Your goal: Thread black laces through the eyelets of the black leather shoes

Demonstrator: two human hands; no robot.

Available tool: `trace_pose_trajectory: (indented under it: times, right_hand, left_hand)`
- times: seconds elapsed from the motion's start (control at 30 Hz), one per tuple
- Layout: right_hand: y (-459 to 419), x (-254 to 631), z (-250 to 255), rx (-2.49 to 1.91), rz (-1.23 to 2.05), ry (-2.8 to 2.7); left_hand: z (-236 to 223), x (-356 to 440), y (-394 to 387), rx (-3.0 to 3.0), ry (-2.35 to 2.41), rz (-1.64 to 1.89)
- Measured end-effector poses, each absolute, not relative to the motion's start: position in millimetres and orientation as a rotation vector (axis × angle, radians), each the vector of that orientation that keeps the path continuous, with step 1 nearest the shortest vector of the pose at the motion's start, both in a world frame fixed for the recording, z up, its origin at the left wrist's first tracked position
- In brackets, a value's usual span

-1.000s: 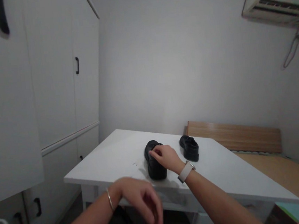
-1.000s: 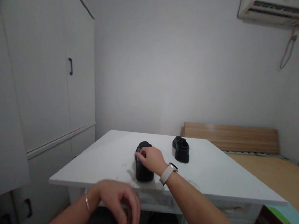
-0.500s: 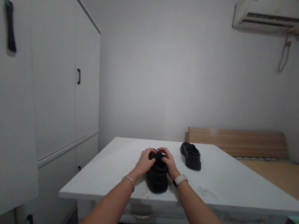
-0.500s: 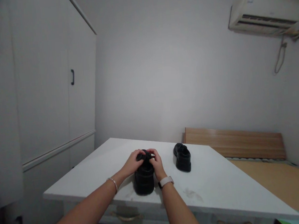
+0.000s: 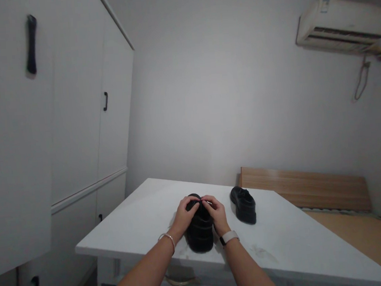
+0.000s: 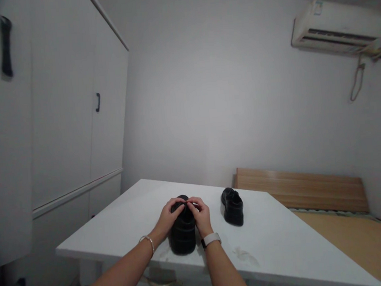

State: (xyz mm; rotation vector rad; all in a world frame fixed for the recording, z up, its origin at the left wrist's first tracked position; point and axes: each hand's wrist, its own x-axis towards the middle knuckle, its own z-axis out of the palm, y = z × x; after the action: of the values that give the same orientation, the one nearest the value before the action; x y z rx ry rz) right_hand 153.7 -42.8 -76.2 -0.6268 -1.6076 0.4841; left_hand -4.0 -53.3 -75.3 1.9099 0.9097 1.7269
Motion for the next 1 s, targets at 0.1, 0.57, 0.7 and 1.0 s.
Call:
trace_pose_trajectory:
  times: [0.1, 0.57, 0.7, 1.0]
  right_hand:
    - [-44, 153, -74, -0.637, 0.442, -1.58]
    - [-54, 152, -53, -0.655, 0.442, -1.398]
    - [-53, 151, -56, -0.665, 0.558, -1.388]
    - [-43, 152, -84, -0.683, 0.714, -1.403]
  left_hand:
    - [-74, -4, -55, 1.893, 0.905, 1.734]
    - [-72, -5, -60, 1.81, 0.816, 1.718]
    - [-76, -5, -56, 1.727, 0.749, 1.7]
    - [-79, -14, -51, 1.461, 0.537, 1.584]
